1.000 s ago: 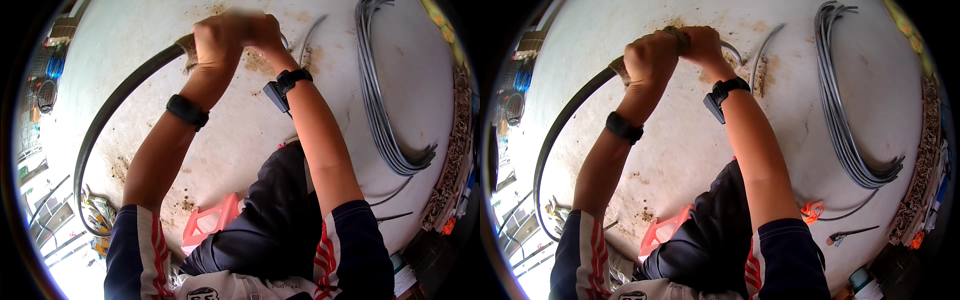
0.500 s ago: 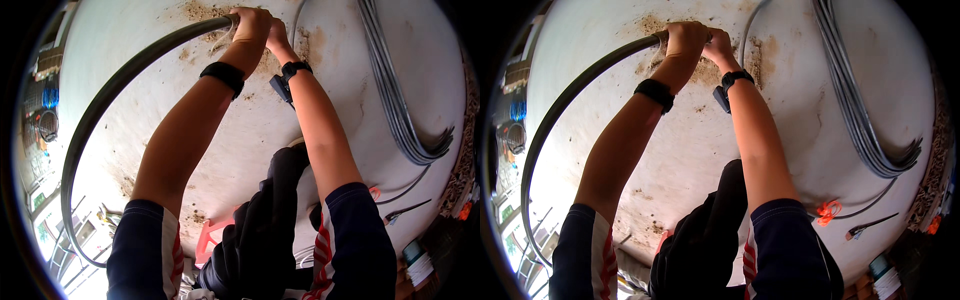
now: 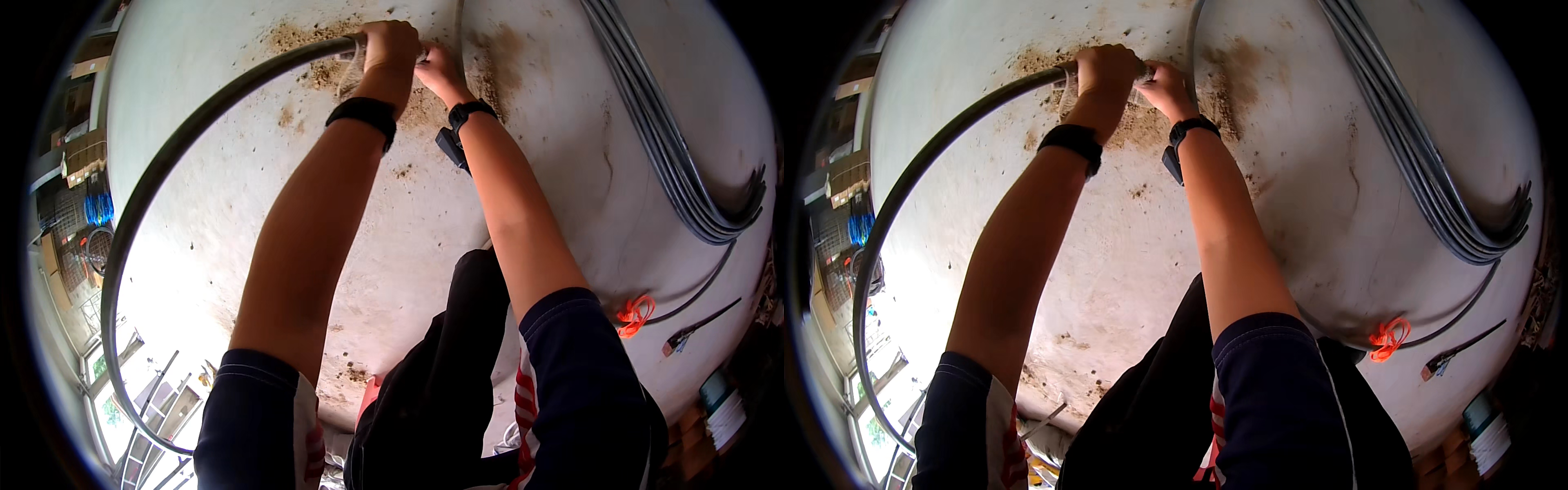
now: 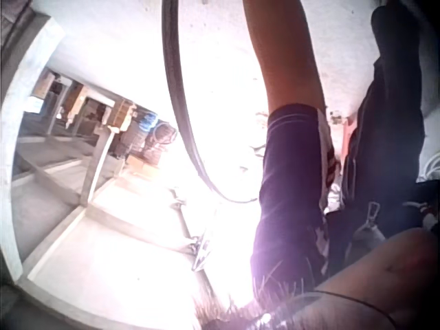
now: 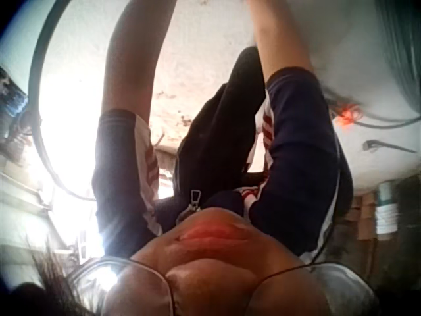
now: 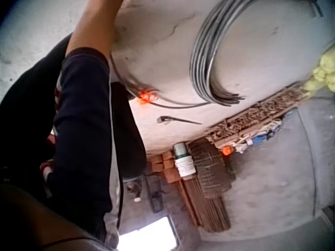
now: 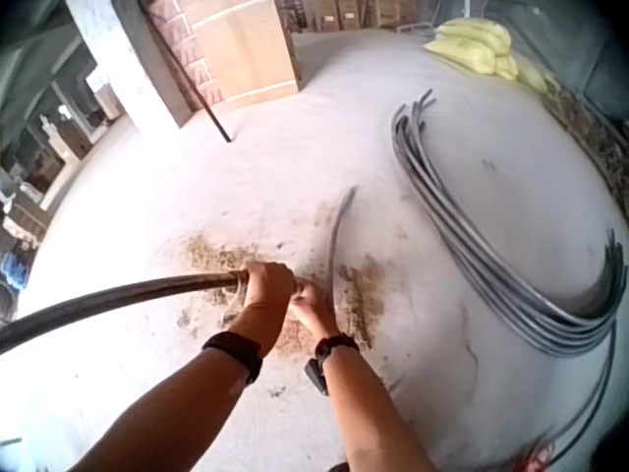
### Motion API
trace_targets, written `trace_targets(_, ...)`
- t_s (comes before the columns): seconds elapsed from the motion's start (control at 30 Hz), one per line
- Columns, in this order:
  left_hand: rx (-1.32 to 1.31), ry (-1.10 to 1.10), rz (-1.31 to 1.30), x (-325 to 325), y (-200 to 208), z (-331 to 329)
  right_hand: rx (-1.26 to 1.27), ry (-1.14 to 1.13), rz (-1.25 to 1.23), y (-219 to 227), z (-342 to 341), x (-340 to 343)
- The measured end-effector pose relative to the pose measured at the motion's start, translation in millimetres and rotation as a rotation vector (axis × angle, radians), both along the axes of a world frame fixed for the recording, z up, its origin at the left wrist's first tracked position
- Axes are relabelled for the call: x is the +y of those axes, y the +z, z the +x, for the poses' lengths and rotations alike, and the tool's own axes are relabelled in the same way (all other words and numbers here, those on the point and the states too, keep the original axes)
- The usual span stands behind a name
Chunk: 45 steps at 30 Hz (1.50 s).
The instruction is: The person bends a pipe by hand while sitting on a stool and wipes a section of the pipe with a cloth.
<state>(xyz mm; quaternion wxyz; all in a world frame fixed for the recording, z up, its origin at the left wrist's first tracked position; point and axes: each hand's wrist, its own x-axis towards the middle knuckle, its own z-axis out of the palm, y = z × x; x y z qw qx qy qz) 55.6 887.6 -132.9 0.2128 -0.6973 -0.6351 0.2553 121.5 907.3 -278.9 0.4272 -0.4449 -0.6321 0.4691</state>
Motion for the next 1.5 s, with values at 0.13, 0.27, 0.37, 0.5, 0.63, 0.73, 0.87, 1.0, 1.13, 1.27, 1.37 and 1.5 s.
trace_targets(0.13, -0.126, -0.014, -0.027, 4.7, -0.5, -20.4, -0.042, 0.012, -0.008, 4.6, -1.8, -2.3)
trace_targets(0.27, -0.074, 0.051, 0.005, 0.7, 6.6, -15.1, 0.012, 0.01, 0.053, 28.9, -8.4, -11.7)
trace_targets(0.37, -0.125, 0.111, -0.043, -8.8, 3.5, -18.7, 0.12, 0.008, 0.144, 65.1, -14.8, -31.8)
trace_targets(0.5, -0.105, -0.072, 0.111, -38.2, 4.1, 2.3, 0.178, 0.127, 0.21, 54.1, 8.1, -40.9)
trace_targets(0.63, -0.166, -0.124, 0.051, -97.8, 25.0, -12.4, 0.176, 0.157, 0.276, 70.0, 10.5, -86.3)
trace_targets(0.73, -0.251, 0.07, 0.109, -140.0, 99.7, -17.3, 0.173, 0.166, 0.189, 52.9, 9.6, -101.4)
trace_targets(0.87, -0.141, 0.179, 0.036, -216.2, 170.4, -22.7, 0.073, 0.284, 0.209, 49.3, 15.1, -130.6)
trace_targets(1.0, -0.25, 0.187, -0.122, -257.1, 190.5, -5.8, -0.02, 0.352, 0.082, 34.9, 42.5, -153.6)
trace_targets(1.13, -0.22, 0.165, 0.036, -288.3, 183.7, 24.0, 0.002, 0.492, 0.032, 125.6, 53.5, -191.7)
trace_targets(1.27, -0.218, 0.191, 0.061, -310.4, 185.3, 59.3, -0.272, 0.767, -0.169, 251.4, 68.6, -217.5)
trace_targets(1.37, -0.385, 0.307, 0.113, -328.4, 212.9, 87.6, -0.3, 0.894, -0.202, 287.6, 95.6, -228.4)
trace_targets(1.5, -0.46, 0.373, 0.082, -392.9, 295.9, 99.4, -0.355, 0.919, 0.102, 353.1, 102.3, -273.2)
